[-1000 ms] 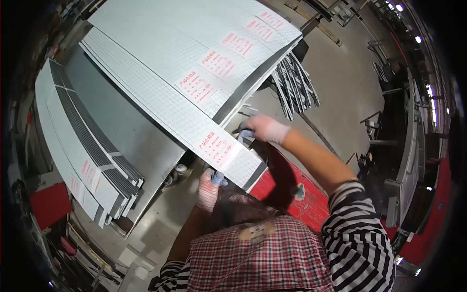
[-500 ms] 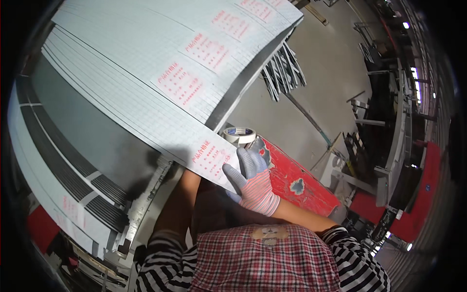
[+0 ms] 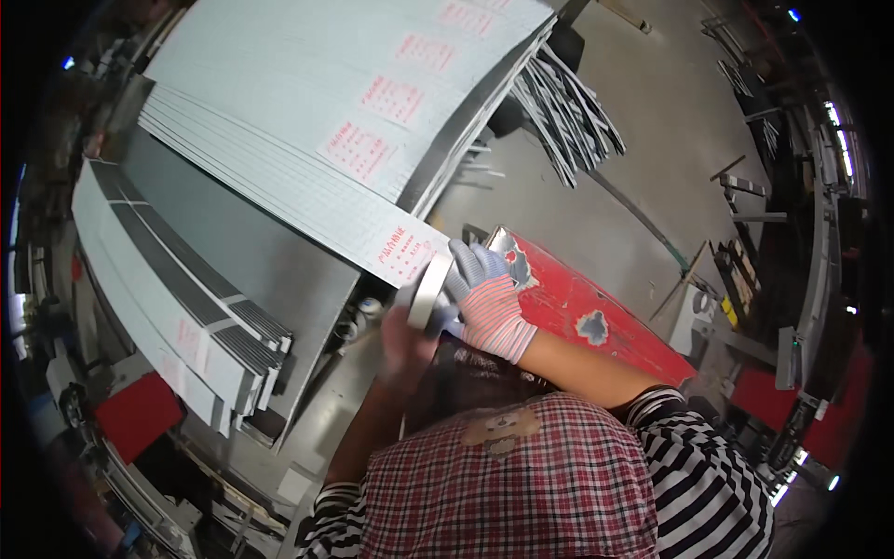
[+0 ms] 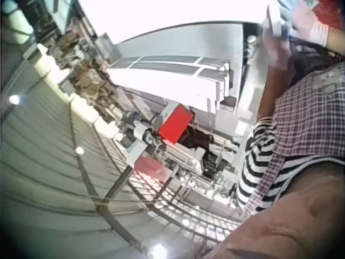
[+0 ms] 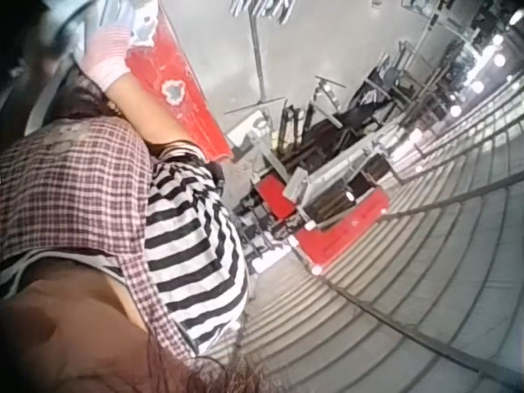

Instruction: The recorder is picking up thin grey rectangular panels from a stack, applying tape to the ends, and stacking them onto a nearby metal table.

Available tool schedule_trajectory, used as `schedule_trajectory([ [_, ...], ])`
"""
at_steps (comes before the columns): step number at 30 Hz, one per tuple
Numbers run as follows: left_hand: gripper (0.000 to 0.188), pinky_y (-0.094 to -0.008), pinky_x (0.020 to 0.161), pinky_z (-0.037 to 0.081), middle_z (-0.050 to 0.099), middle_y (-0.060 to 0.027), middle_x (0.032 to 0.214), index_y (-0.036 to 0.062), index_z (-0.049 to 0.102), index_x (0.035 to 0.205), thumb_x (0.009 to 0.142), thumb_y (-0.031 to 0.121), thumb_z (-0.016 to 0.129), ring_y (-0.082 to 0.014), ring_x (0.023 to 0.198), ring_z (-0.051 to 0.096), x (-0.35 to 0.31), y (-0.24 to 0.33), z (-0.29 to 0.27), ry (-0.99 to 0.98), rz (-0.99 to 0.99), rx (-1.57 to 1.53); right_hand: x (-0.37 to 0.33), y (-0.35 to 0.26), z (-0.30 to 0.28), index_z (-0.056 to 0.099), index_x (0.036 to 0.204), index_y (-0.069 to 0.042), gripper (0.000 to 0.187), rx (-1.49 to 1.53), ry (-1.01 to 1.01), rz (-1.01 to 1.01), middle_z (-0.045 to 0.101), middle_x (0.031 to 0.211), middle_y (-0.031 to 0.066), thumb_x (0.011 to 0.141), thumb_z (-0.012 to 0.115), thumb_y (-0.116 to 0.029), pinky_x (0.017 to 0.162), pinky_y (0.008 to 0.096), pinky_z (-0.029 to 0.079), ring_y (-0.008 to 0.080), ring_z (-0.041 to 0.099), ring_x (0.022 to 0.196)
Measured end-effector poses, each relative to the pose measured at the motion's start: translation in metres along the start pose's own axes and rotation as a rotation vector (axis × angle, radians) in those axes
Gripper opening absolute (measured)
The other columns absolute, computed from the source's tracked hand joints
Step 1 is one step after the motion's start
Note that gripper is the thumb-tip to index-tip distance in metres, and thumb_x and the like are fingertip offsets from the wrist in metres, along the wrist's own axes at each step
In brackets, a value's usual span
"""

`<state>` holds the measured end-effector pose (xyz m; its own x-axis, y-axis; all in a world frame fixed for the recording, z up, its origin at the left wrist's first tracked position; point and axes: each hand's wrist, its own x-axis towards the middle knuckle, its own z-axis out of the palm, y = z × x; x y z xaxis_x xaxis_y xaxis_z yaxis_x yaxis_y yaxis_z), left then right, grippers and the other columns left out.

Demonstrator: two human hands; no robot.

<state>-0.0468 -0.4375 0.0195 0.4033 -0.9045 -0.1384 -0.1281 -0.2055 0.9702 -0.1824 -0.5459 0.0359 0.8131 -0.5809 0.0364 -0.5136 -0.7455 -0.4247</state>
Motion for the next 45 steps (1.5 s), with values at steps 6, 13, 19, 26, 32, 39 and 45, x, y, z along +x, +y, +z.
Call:
schedule_trajectory([
  [6, 0.060, -0.0465, 0.077, 0.054, 0.070, -0.0220, 0.093, 0.0045, 0.047, 0.133, 0.091, 0.044, 0.065, -0.0395, 0.089, 0.069, 0.041, -0.012, -0.008, -0.243, 0.107, 0.714, 0.056, -0.012, -0.084, 0.054, 0.134, -0.009, 0.064, 0.062, -0.159, -0.391, 0.054, 0.132, 0.0210, 0.080, 0.074, -0.037, 0.096, 0.0495, 0.048, 0.0434, 0.057, 0.116],
  [13, 0.077, -0.0468, 0.085, 0.051, 0.068, -0.0262, 0.099, 0.0047, 0.044, 0.135, 0.083, 0.052, 0.075, -0.0440, 0.098, 0.065, 0.047, 0.028, -0.009, -0.245, -0.231, 0.573, 0.126, 0.068, -0.056, 0.069, 0.104, -0.016, 0.027, 0.029, -0.738, -0.171, 0.072, 0.089, 0.0123, 0.084, 0.069, -0.034, 0.074, 0.0440, 0.054, 0.0349, 0.069, 0.086],
  [19, 0.056, -0.0420, 0.067, 0.053, 0.068, -0.0198, 0.089, 0.0047, 0.049, 0.129, 0.091, 0.040, 0.071, -0.0335, 0.071, 0.067, 0.044, 0.015, -0.017, -0.201, 0.071, 0.518, 0.118, 0.116, -0.001, 0.069, 0.107, -0.013, 0.020, -0.465, -0.736, 0.073, 0.072, 0.102, 0.0165, 0.090, 0.059, -0.018, 0.081, 0.0464, 0.055, 0.0371, 0.069, 0.095],
  [26, 0.021, -0.0264, 0.059, 0.045, 0.051, -0.0001, 0.071, 0.0054, 0.052, 0.091, 0.099, 0.020, 0.063, -0.0088, 0.062, 0.048, 0.031, -0.054, -0.039, 0.377, -0.285, -0.641, 0.073, 0.014, -0.024, 0.062, 0.113, -0.013, 0.023, 0.224, -0.233, 0.126, 0.067, 0.095, 0.0231, 0.092, 0.057, -0.021, 0.078, 0.0505, 0.052, 0.0440, 0.064, 0.089],
  [32, 0.054, -0.0350, 0.082, 0.051, 0.064, -0.0108, 0.103, -0.0038, 0.055, 0.112, 0.083, 0.034, 0.082, -0.0194, 0.094, 0.060, -0.073, -0.045, 0.073, -0.253, -0.385, -0.370, -0.088, 0.088, -0.062, 0.059, 0.123, -0.010, 0.034, 0.079, -0.412, 0.384, 0.067, 0.106, 0.0247, 0.090, 0.061, -0.019, 0.084, 0.0480, 0.053, 0.0435, 0.065, 0.098],
  [39, 0.078, -0.0415, 0.103, 0.044, 0.053, -0.0101, 0.139, 0.0032, 0.036, 0.147, 0.093, 0.051, 0.065, -0.0245, 0.125, 0.052, -0.021, -0.029, 0.058, 0.463, -0.461, -0.853, -0.082, 0.087, -0.063, 0.061, 0.121, -0.010, 0.029, 0.244, -0.137, 0.123, 0.066, 0.103, 0.0247, 0.094, 0.056, -0.020, 0.085, 0.0504, 0.050, 0.0441, 0.063, 0.097],
  [45, 0.096, -0.0434, 0.109, 0.041, 0.041, -0.0161, 0.151, 0.0016, 0.020, 0.155, 0.089, 0.050, 0.071, -0.0288, 0.133, 0.046, -0.014, -0.040, 0.077, 0.420, -0.590, -0.769, -0.036, 0.082, -0.060, 0.063, 0.113, -0.012, 0.026, 0.075, -0.337, 0.164, 0.068, 0.102, 0.0226, 0.087, 0.059, -0.016, 0.086, 0.0502, 0.051, 0.0434, 0.064, 0.099],
])
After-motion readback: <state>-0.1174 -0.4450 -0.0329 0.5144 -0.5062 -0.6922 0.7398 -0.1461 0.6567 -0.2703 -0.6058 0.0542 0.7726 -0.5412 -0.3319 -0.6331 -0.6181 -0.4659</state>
